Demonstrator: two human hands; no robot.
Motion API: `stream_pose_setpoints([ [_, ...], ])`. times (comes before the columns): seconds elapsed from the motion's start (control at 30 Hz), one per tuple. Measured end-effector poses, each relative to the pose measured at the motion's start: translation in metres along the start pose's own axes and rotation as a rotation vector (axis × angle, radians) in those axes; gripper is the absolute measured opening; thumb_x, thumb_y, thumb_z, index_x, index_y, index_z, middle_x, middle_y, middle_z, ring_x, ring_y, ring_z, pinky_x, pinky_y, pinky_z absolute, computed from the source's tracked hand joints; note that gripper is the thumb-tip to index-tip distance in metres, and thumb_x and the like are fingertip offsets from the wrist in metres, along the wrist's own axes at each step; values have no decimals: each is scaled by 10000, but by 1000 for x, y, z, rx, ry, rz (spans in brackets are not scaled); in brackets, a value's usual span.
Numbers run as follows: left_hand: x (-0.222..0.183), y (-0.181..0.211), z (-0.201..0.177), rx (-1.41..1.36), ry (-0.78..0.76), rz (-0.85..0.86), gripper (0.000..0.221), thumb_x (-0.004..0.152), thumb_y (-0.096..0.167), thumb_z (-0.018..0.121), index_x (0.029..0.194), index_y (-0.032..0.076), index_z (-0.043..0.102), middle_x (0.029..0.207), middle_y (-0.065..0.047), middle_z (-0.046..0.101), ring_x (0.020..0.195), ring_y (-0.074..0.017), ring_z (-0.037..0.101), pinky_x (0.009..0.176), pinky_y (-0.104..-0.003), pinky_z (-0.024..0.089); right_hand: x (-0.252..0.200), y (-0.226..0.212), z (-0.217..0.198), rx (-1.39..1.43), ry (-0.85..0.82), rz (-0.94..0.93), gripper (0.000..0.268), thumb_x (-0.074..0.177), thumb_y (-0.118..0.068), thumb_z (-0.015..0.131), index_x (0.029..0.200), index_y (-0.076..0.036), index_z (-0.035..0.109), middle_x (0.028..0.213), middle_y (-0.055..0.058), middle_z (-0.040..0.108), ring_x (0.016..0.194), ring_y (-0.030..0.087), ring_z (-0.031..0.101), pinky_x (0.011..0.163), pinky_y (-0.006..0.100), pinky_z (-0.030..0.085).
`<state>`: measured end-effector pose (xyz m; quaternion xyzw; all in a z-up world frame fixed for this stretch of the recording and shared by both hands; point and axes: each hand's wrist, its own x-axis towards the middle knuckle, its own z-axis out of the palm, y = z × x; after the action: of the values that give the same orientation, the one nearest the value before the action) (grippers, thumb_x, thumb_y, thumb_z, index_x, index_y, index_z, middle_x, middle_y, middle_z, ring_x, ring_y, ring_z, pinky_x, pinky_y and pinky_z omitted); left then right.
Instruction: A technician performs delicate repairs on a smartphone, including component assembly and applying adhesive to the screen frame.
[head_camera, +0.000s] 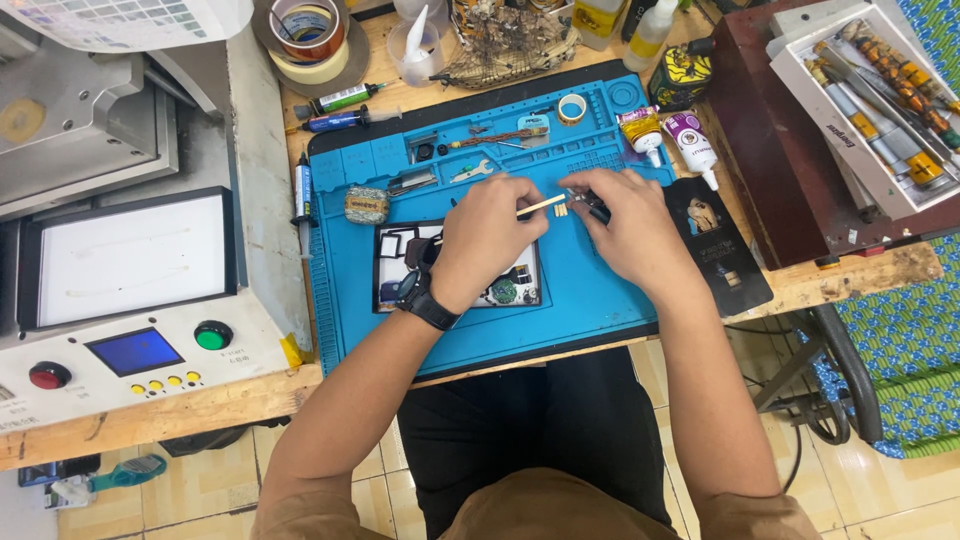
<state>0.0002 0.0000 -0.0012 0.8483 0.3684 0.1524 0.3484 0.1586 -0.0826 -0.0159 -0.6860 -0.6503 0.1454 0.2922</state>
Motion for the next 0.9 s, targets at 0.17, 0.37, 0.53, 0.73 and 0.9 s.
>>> stream_pose_setpoints([
  [0.17, -3, 3, -6, -4, -32, 1, 139, 834, 103, 607, 917, 5, 659, 749, -137, 593, 975, -452, 608, 553, -470, 575, 0, 0, 0, 8, -1, 5, 264, 890, -71, 607, 1148, -124, 615, 1005, 83, 661, 981, 300, 577, 815, 405, 382],
  [0.37, -5, 19, -9, 48, -24, 50, 212, 812, 117, 675, 994, 10, 653, 808, -143, 606, 890, -377, 648, 596, -460, 570, 1, -1, -1, 14, 1, 20, 271, 879, -61, 618, 1143, -120, 619, 996, 80, 668, 977, 295, 583, 825, 409, 381],
  [0.53, 1, 9, -1, 61, -51, 72, 239, 820, 125, 678, 1029, 15, 642, 815, -139, 618, 852, -355, 663, 552, -413, 571, 1, -1, -2, 9, -10, 24, 290, 863, -43, 616, 1144, -117, 617, 1000, 84, 670, 972, 299, 581, 825, 405, 380],
  [0.73, 4, 6, 1, 28, -31, 69, 220, 832, 100, 665, 1024, -5, 638, 808, -153, 633, 813, -356, 671, 528, -399, 569, 1, -2, -2, 22, -6, 30, 289, 857, -34, 620, 1134, -117, 622, 993, 83, 673, 970, 293, 584, 833, 405, 379],
  [0.9, 3, 9, 0, 17, -26, 68, 183, 828, 90, 668, 984, -3, 645, 798, -147, 629, 781, -343, 673, 518, -393, 565, 0, 3, 1, 14, -4, 19, 266, 875, -61, 614, 1134, -121, 617, 1002, 81, 671, 971, 292, 580, 831, 403, 383],
])
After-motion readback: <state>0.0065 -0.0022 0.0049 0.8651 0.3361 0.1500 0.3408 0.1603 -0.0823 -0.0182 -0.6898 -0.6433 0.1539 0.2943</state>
